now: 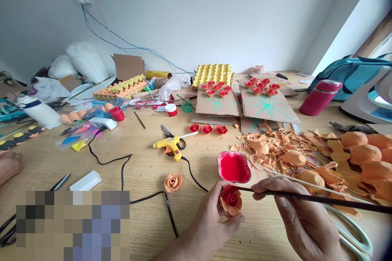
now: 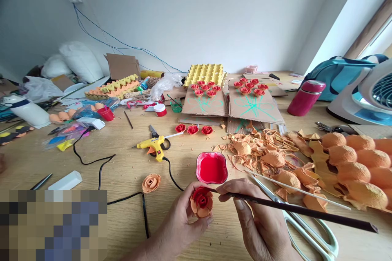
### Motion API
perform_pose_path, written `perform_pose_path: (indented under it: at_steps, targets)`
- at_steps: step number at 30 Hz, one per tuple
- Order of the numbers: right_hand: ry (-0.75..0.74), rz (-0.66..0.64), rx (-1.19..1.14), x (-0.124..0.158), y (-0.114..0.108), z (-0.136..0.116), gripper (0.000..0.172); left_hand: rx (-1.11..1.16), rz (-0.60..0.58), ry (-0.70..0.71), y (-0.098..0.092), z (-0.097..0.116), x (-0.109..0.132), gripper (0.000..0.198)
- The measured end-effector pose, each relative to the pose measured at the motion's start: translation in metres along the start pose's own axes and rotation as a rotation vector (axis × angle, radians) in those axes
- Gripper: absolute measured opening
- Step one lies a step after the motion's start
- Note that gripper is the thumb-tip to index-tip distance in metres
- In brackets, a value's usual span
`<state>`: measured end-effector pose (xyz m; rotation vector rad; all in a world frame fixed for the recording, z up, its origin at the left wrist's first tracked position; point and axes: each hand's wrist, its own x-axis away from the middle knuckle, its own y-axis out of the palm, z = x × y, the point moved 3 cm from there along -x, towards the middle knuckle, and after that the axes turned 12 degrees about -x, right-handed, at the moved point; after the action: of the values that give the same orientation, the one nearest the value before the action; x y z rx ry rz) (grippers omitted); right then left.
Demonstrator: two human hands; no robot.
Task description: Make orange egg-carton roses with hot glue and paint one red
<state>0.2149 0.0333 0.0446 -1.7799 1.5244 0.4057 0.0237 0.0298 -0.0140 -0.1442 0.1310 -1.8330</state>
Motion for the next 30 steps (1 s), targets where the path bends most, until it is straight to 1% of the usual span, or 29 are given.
perform_pose_path:
  at_steps: [4, 10, 13, 18, 24, 30]
  targets:
    - [0.003, 0.005, 0.005, -0.004, 0.000, -0.003, 0.021, 0.013, -0.002, -0.005, 0.000, -0.002, 0.000, 0.046]
    - [-0.009, 0.068, 0.009, -0.007, -0.004, -0.007, 0.020, 0.017, 0.009, 0.002, -0.001, 0.001, 0.000, 0.045]
    - [-0.013, 0.054, -0.016, -0.003, -0.003, -0.006, 0.020, 0.024, 0.002, 0.005, 0.000, 0.001, 0.000, 0.044]
    - [-0.003, -0.015, -0.031, 0.004, 0.002, 0.000, 0.024, 0.012, -0.001, -0.014, 0.001, -0.003, 0.000, 0.046]
    - [-0.021, 0.037, -0.015, -0.001, 0.002, -0.004, 0.021, 0.066, 0.021, -0.029, 0.000, 0.003, 0.000, 0.045]
    - [0.009, 0.055, -0.027, -0.004, -0.001, -0.004, 0.018, 0.116, 0.040, -0.047, 0.001, 0.004, -0.002, 0.041]
